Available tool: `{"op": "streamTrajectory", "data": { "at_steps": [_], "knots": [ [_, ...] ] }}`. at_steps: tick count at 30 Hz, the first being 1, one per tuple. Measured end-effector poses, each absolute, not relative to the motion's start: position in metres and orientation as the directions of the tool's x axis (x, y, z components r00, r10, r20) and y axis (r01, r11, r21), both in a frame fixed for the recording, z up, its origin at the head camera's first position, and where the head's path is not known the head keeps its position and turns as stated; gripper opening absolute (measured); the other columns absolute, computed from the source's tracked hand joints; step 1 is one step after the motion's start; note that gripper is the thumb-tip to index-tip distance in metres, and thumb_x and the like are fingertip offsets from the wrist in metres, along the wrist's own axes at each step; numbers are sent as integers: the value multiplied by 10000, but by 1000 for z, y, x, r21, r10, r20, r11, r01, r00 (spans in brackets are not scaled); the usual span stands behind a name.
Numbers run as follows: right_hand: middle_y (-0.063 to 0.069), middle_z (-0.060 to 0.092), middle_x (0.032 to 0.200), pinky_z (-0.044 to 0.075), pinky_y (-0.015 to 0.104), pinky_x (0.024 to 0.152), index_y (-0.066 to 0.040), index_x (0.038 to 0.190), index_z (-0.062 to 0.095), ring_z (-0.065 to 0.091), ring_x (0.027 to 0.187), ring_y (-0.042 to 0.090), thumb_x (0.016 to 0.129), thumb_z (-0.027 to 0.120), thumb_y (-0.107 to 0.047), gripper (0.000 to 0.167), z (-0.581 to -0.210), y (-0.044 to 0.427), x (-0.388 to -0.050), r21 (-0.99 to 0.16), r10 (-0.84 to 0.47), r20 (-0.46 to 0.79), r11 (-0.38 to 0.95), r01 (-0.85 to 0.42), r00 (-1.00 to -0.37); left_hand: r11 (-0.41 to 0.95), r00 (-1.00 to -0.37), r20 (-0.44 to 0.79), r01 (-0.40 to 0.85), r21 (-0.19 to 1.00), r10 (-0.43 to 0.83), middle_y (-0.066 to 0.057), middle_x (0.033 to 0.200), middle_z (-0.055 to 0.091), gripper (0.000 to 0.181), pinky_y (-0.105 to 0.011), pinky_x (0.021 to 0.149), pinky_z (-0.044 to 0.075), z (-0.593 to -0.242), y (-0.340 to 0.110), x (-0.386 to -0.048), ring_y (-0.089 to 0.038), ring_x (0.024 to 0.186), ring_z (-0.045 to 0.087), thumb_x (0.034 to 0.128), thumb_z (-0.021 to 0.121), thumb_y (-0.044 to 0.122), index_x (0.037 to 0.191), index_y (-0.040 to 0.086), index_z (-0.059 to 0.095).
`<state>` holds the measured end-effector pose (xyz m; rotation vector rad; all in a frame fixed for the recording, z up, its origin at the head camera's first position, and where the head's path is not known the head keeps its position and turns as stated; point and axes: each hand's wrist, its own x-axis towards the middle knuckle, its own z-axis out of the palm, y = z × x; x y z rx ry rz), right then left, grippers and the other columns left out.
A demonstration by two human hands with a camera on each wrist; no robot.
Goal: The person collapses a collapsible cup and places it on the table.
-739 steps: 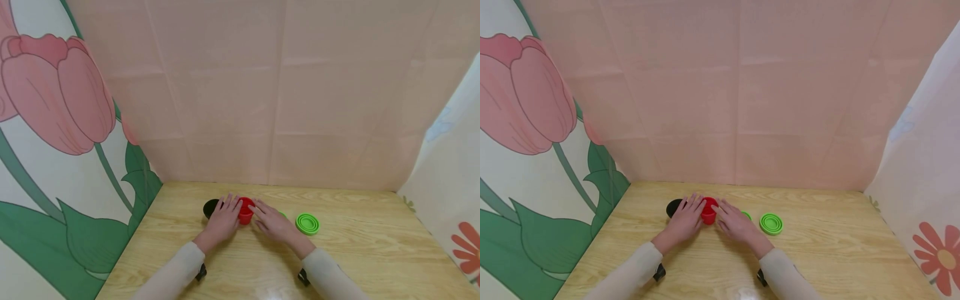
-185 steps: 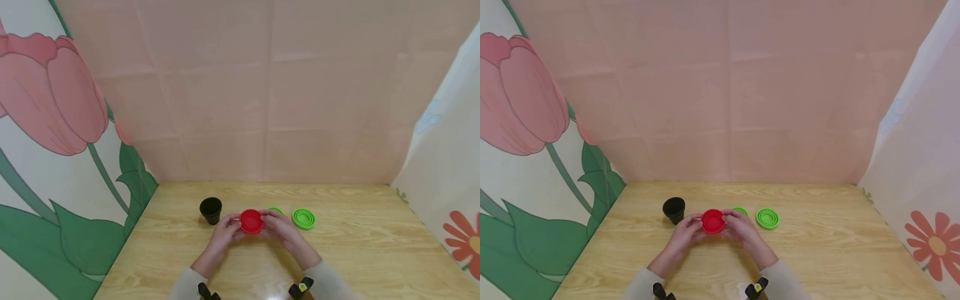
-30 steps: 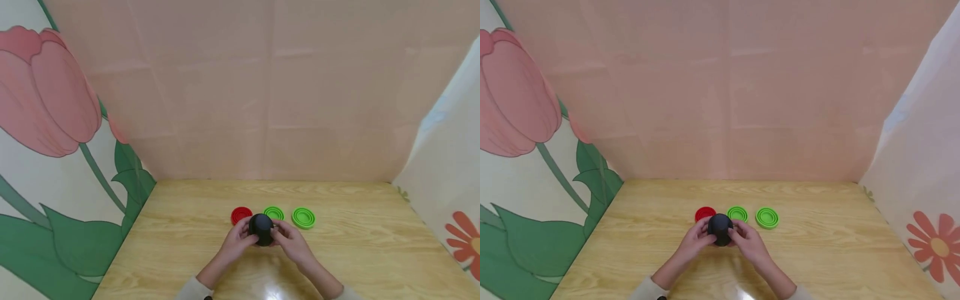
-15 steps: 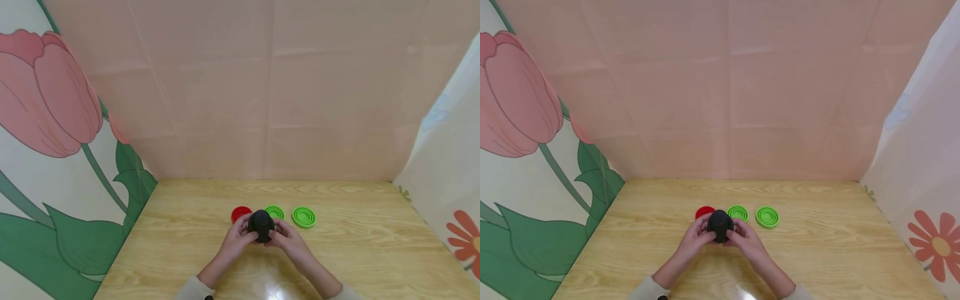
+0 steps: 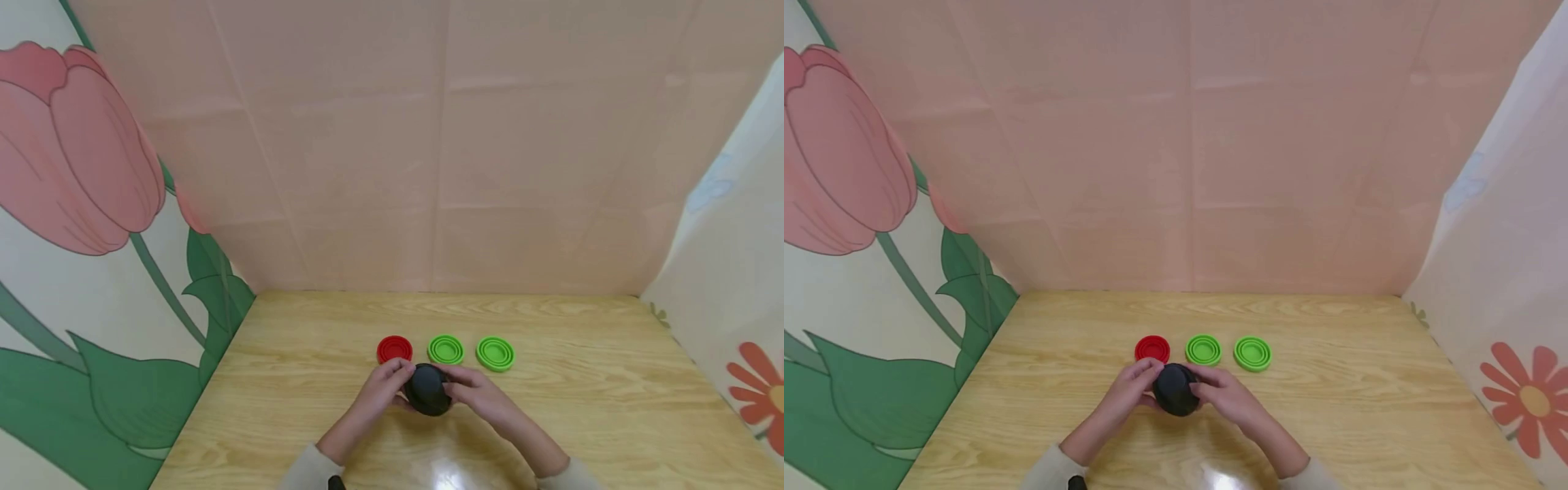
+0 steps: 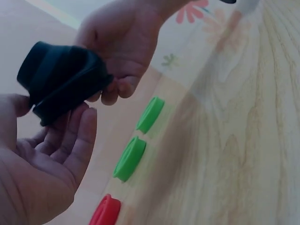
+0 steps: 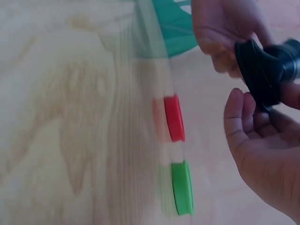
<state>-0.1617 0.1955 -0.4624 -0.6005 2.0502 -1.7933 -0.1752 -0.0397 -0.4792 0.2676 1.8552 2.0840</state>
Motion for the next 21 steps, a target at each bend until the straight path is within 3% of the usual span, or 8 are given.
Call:
{"op": "streamTrajectory", "data": {
  "at_steps": [4, 10, 14, 18, 21],
  "knots": [
    [244, 530, 1431, 513, 331, 890, -6, 1462, 506, 557, 1207, 188, 1041, 520, -175, 453, -477, 190, -166, -988, -443, -19, 147, -52, -897, -93, -910, -112, -161, 983, 399, -53, 996, 666, 299, -442, 736, 631, -482, -41, -177, -166, 805, 666, 1049, 548, 242, 1150, -37, 584],
    [151, 615, 1273, 585, 421, 917, 80, 1458, 408, 658, 1037, 211, 1068, 512, -240, 514, -483, 191, -166, -992, -402, -55, -83, 97, -914, -227, -930, -79, -169, 959, 359, -65, 1034, 671, 258, -487, 814, 616, -485, -40, -178, -171, 836, 697, 1064, 500, 203, 1200, -15, 517],
    [147, 617, 1220, 578, 455, 934, 102, 1495, 309, 675, 984, 246, 1064, 521, -206, 570, -486, 189, -165, -985, -417, -44, -132, 108, -908, -293, -936, -69, -178, 940, 345, -47, 1014, 677, 187, -521, 866, 594, -487, -39, -176, -174, 856, 712, 1056, 501, 176, 1165, 25, 501],
    [128, 624, 1229, 594, 366, 888, 97, 1512, 316, 675, 944, 209, 1055, 550, -236, 613, -487, 186, -166, -988, -381, -49, -115, 100, -923, -287, -912, -100, -227, 931, 397, -42, 975, 705, 101, -547, 911, 569, -488, -43, -173, -181, 851, 734, 1016, 492, 116, 1087, 53, 527],
    [88, 629, 1193, 583, 286, 793, 100, 1492, 370, 642, 876, 150, 1057, 544, -260, 590, -486, 187, -167, -989, -401, -62, -99, 110, -914, -237, -883, -134, -262, 935, 450, -27, 943, 708, 161, -528, 881, 589, -486, -48, -173, -170, 842, 720, 986, 488, 122, 1073, 28, 585]
  ]
}}
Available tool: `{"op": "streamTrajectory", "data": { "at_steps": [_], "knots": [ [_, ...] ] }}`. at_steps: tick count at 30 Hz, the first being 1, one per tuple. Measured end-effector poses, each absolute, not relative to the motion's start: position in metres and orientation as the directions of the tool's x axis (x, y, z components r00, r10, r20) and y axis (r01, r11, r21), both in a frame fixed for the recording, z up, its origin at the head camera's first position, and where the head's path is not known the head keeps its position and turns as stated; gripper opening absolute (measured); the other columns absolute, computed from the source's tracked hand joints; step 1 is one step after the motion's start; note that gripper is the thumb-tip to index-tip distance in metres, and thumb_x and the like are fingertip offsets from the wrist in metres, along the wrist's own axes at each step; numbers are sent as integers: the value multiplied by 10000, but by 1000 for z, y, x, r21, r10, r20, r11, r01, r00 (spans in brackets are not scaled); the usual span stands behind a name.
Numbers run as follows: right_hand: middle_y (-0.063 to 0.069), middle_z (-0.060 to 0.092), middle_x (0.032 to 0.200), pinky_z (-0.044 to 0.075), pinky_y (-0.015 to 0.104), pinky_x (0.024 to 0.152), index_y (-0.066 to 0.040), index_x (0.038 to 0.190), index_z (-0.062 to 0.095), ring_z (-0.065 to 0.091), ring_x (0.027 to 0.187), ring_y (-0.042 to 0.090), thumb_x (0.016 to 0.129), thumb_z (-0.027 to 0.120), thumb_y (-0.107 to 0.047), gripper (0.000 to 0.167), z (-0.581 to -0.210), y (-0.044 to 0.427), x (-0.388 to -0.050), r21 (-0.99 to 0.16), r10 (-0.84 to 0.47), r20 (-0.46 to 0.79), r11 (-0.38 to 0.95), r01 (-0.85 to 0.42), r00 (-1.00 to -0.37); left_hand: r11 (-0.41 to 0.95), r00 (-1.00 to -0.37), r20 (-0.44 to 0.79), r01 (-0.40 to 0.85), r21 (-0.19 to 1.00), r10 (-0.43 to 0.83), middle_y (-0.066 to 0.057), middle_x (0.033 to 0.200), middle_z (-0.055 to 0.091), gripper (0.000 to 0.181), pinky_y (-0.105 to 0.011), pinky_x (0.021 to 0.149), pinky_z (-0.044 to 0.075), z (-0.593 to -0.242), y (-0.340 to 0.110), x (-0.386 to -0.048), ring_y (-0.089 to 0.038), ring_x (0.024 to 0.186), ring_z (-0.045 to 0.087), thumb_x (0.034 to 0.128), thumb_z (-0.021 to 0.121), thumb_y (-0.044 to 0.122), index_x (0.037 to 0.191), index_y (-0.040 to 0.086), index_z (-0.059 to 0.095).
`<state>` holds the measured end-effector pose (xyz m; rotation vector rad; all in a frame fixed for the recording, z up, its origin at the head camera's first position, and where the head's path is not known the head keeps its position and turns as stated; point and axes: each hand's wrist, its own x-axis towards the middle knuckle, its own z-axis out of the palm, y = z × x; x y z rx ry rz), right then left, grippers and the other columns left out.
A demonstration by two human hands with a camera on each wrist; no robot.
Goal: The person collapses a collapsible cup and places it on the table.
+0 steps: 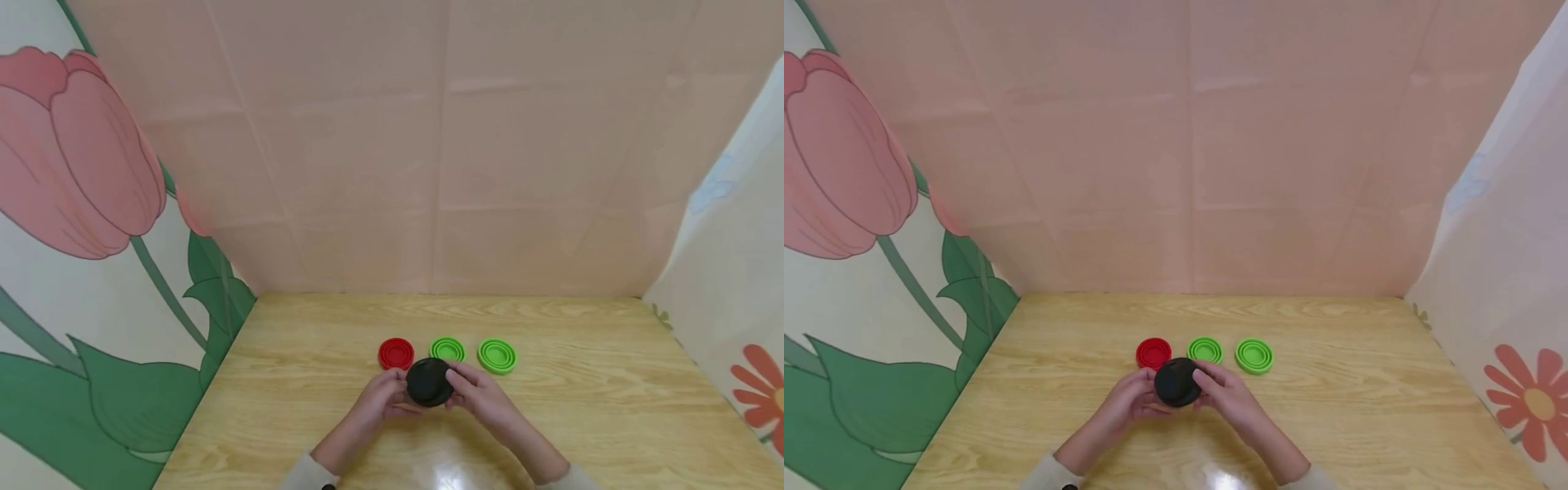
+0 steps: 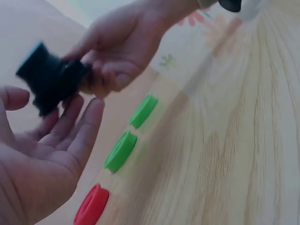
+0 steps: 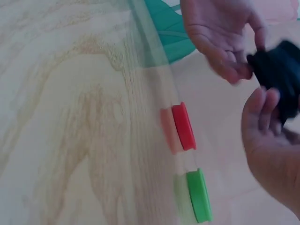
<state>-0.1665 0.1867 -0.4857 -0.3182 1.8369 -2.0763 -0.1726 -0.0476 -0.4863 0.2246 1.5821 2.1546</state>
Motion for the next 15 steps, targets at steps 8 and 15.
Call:
{"op": "streamTrajectory", "data": {
  "at_steps": [8, 15],
  "knots": [
    [133, 611, 1335, 536, 239, 793, -14, 1478, 484, 617, 970, 96, 1069, 515, -270, 483, -484, 186, -164, -997, -532, -73, 55, 51, -844, 15, -875, -154, -166, 986, 459, -32, 960, 670, 343, -328, 637, 599, -484, -45, -174, -139, 803, 648, 1017, 607, 313, 1127, -11, 626],
    [183, 650, 1298, 568, 306, 878, 51, 1362, 567, 660, 1093, 169, 1034, 584, -313, 491, -485, 181, -161, -990, -369, -115, 123, 74, -922, 89, -883, -110, -78, 993, 457, -115, 910, 729, 310, -417, 588, 624, -489, -40, -172, -152, 650, 686, 1019, 620, 259, 1108, -38, 630]
  ]
}}
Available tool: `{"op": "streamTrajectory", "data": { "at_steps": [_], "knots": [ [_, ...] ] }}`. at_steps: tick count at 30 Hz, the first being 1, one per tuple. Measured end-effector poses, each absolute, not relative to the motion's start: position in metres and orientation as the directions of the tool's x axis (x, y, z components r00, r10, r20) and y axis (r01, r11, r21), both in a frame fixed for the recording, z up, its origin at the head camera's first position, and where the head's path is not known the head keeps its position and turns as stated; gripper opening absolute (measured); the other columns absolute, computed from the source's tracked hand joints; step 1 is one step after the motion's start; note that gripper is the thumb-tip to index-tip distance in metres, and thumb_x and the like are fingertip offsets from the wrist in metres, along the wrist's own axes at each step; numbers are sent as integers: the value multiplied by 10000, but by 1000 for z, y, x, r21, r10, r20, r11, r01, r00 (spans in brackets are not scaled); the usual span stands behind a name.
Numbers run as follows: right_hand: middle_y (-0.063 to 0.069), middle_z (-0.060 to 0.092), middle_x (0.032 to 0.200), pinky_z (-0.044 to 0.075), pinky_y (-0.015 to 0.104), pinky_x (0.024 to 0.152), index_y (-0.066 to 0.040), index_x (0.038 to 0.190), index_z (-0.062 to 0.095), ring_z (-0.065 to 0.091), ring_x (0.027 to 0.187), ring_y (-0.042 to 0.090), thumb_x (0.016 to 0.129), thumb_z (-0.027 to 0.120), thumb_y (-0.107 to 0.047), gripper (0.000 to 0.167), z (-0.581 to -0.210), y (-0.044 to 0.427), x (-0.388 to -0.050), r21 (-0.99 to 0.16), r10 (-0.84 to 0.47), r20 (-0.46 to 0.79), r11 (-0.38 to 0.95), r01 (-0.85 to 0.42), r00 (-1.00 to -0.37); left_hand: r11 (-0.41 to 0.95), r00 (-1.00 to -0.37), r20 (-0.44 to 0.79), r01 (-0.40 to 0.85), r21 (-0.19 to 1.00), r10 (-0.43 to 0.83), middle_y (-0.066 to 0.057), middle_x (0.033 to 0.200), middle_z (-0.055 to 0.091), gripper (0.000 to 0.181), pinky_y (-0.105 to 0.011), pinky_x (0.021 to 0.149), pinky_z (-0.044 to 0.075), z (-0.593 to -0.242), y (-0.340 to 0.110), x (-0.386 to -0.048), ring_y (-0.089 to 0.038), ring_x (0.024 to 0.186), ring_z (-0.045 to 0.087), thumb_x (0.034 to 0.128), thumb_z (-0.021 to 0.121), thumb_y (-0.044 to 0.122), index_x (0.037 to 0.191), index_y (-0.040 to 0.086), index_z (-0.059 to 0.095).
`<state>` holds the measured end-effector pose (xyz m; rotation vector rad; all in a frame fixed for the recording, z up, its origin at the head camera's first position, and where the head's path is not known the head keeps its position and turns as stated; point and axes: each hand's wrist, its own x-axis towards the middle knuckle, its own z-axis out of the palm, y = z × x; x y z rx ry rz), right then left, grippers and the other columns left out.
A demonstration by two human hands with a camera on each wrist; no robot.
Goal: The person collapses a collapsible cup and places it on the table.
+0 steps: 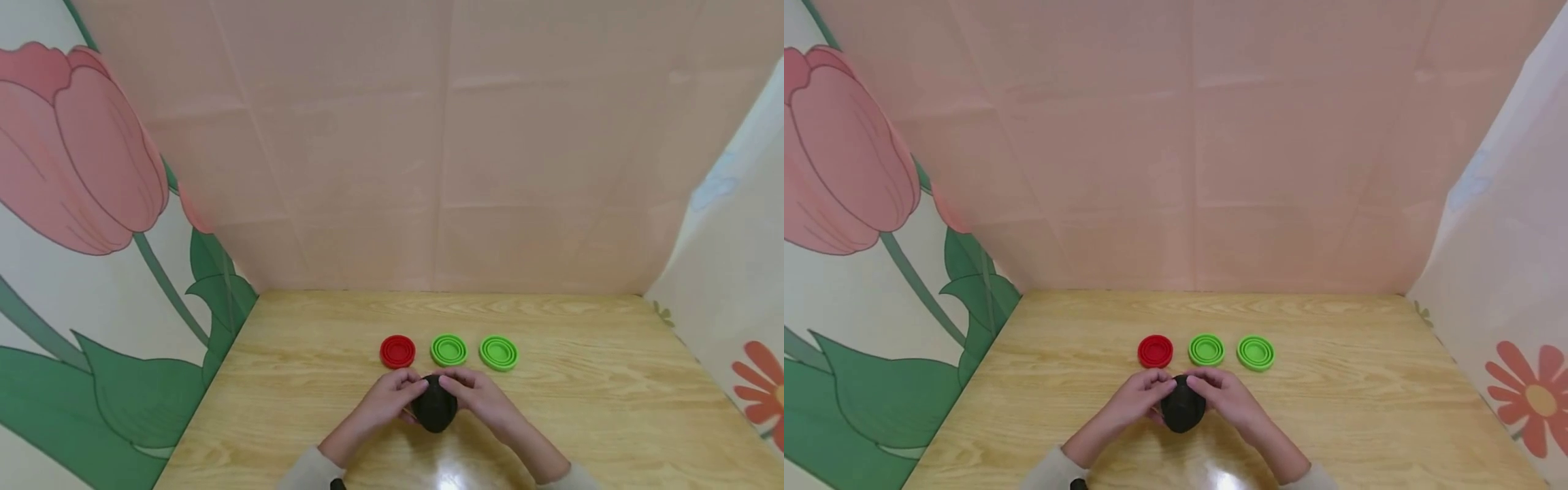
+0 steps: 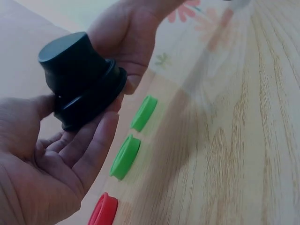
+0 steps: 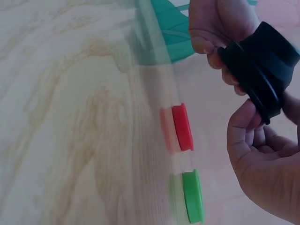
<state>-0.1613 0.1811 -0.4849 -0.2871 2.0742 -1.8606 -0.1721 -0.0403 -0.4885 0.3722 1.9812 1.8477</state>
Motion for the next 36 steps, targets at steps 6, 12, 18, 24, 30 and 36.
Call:
{"op": "streamTrajectory", "data": {
  "at_steps": [6, 12, 18, 24, 30, 36],
  "knots": [
    [182, 673, 1255, 575, 296, 787, 42, 1332, 605, 663, 1005, 168, 1027, 602, -276, 441, -485, 179, -158, -984, -332, -105, 169, 51, -937, 138, -895, -108, -52, 989, 432, -124, 872, 736, 262, -506, 601, 617, -488, -38, -171, -184, 603, 678, 1013, 632, 238, 1074, -14, 663],
    [106, 709, 1197, 542, 244, 832, -41, 1244, 694, 640, 1066, 188, 1021, 611, -288, 342, -485, 177, -157, -929, -281, -14, 358, -91, -960, 241, -894, -103, 6, 970, 436, -106, 884, 743, 191, -475, 595, 619, -483, -37, -174, -185, 629, 682, 1002, 645, 189, 1038, 4, 678],
    [57, 724, 1167, 524, 227, 871, -87, 1202, 723, 635, 1088, 177, 1018, 612, -310, 309, -484, 176, -157, -900, -241, 24, 417, -126, -970, 260, -905, -64, 52, 964, 420, -103, 869, 740, 173, -498, 599, 615, -481, -36, -174, -161, 614, 665, 997, 652, 175, 1024, 6, 676],
    [176, 672, 1257, 582, 272, 785, -20, 1272, 672, 665, 1039, 198, 1022, 599, -344, 415, -486, 178, -159, -974, -252, -68, 226, 10, -965, 186, -910, -69, 9, 982, 408, -95, 904, 723, 240, -458, 619, 619, -481, -36, -173, -150, 661, 649, 1012, 630, 226, 1084, 1, 676],
    [209, 629, 1323, 590, 332, 857, 43, 1354, 587, 658, 1107, 204, 1023, 598, -344, 510, -486, 178, -160, -992, -293, -118, 76, 100, -949, 69, -898, -101, -79, 995, 429, -81, 993, 681, 318, -401, 638, 622, -484, -39, -175, -161, 766, 654, 1042, 572, 258, 1146, -32, 651],
    [226, 521, 1446, 558, 335, 932, 40, 1459, 472, 642, 1145, 201, 1032, 591, -298, 558, -487, 181, -159, -987, -353, -147, -3, 158, -924, -17, -876, -148, -175, 984, 459, -109, 1076, 666, 354, -411, 685, 631, -488, -45, -178, -206, 866, 665, 1042, 569, 263, 1211, -46, 611]
  ]
}}
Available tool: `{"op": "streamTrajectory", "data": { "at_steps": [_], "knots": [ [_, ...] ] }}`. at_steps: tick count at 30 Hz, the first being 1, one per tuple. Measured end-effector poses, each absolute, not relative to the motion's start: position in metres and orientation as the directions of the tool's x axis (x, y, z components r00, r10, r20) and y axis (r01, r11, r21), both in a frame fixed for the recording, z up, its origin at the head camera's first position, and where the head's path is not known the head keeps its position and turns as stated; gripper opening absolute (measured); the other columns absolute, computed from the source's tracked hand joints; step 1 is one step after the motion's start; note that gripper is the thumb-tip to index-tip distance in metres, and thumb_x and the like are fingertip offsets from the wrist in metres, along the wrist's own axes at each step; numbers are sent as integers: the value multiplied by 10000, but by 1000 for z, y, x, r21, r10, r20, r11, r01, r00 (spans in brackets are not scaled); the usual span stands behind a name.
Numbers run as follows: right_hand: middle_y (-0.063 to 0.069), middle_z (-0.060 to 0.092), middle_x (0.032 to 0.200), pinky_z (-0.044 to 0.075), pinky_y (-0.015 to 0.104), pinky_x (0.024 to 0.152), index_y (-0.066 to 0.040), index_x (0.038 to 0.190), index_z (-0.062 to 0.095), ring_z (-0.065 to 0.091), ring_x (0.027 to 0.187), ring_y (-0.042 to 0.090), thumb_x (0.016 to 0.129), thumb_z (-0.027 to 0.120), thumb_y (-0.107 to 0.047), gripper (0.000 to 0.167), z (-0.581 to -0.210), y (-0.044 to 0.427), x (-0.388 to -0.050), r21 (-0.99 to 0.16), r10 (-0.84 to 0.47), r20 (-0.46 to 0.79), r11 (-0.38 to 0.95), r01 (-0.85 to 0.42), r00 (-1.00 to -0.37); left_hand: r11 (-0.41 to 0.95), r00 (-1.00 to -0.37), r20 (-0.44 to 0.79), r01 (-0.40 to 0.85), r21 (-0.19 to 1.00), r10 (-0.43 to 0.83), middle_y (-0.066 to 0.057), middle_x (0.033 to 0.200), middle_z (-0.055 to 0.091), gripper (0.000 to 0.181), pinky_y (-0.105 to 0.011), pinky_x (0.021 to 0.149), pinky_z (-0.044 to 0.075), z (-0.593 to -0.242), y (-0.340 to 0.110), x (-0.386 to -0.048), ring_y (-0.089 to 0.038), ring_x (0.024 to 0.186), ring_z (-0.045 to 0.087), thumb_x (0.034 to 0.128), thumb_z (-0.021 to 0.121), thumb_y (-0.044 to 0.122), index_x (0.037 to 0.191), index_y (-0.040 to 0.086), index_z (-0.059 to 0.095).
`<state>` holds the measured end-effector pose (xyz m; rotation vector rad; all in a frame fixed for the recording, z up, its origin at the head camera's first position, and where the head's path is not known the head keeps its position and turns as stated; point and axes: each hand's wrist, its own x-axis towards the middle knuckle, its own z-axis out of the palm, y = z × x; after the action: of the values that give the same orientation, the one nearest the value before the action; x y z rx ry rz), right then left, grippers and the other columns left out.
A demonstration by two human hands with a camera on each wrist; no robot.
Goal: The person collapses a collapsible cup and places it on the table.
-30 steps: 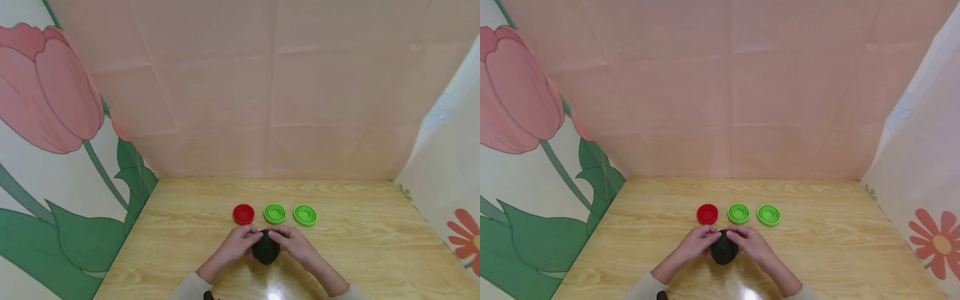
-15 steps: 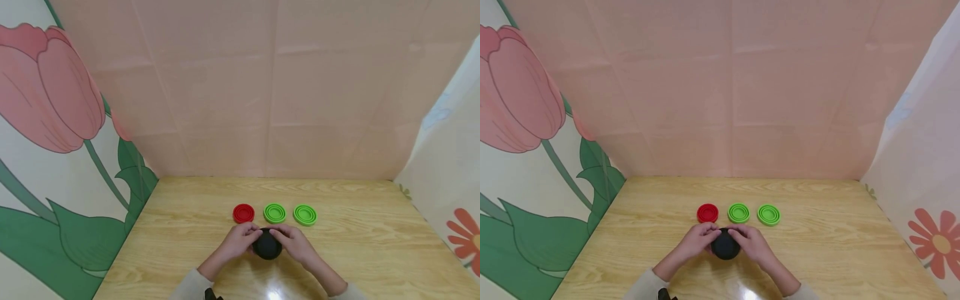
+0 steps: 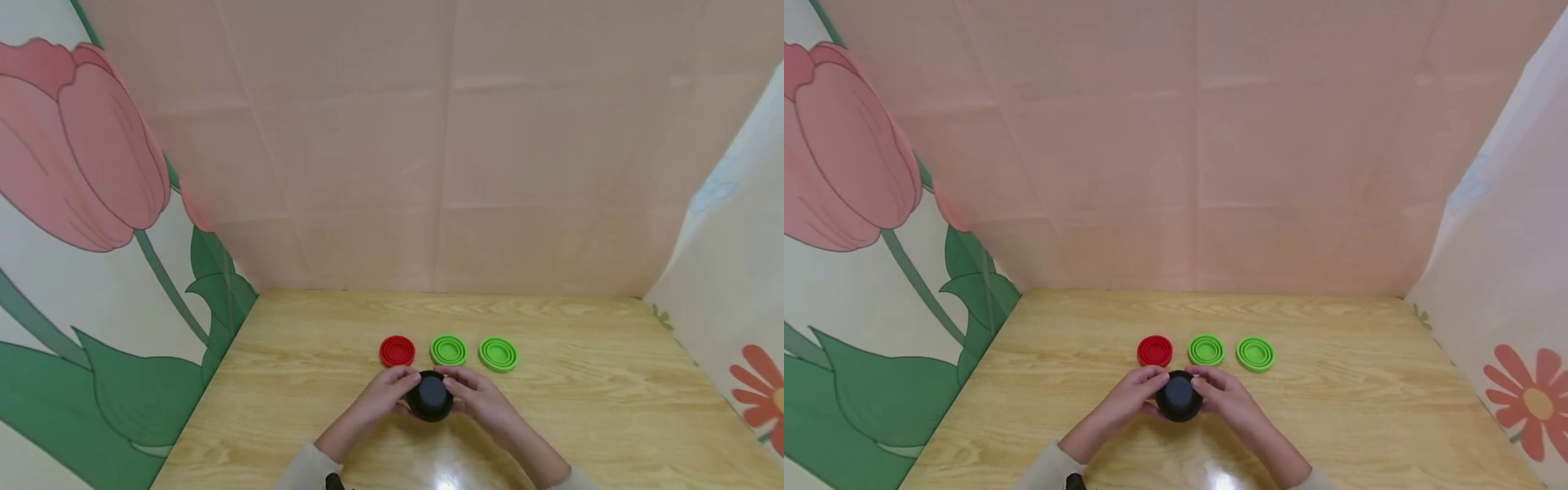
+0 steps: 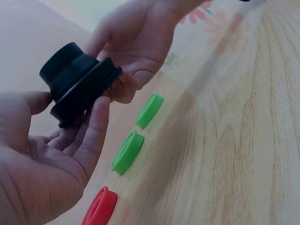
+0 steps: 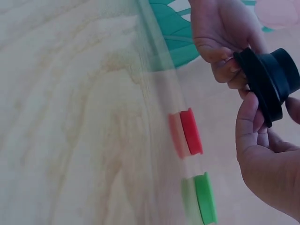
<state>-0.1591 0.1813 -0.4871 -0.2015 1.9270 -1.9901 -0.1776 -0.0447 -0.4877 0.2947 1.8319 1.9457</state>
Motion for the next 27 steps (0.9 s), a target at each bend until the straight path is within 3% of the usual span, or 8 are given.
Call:
{"op": "streamTrajectory", "data": {
  "at_steps": [10, 17, 27],
  "knots": [
    [189, 568, 1372, 542, 307, 953, 60, 1473, 431, 641, 1142, 202, 1035, 584, -253, 560, -486, 187, -156, -991, -411, -122, -3, 136, -903, 27, -849, -180, -192, 981, 497, -83, 1059, 680, 373, -380, 699, 628, -487, -45, -177, -191, 885, 669, 1037, 571, 320, 1166, -24, 633],
    [211, 550, 1412, 536, 297, 963, 69, 1461, 443, 635, 1170, 197, 1039, 579, -281, 565, -487, 190, -156, -987, -439, -144, 3, 159, -887, 3, -848, -167, -192, 981, 502, -71, 1012, 671, 334, -383, 694, 629, -487, -41, -173, -184, 866, 665, 1037, 573, 265, 1133, -50, 629],
    [152, 626, 1305, 566, 319, 924, 127, 1415, 451, 651, 1119, 186, 1042, 570, -234, 532, -488, 190, -157, -983, -507, -146, -25, 184, -849, 20, -843, -180, -197, 980, 506, -59, 978, 665, 309, -392, 674, 630, -488, -42, -169, -184, 839, 669, 1029, 583, 245, 1114, -49, 625]
  ]
}}
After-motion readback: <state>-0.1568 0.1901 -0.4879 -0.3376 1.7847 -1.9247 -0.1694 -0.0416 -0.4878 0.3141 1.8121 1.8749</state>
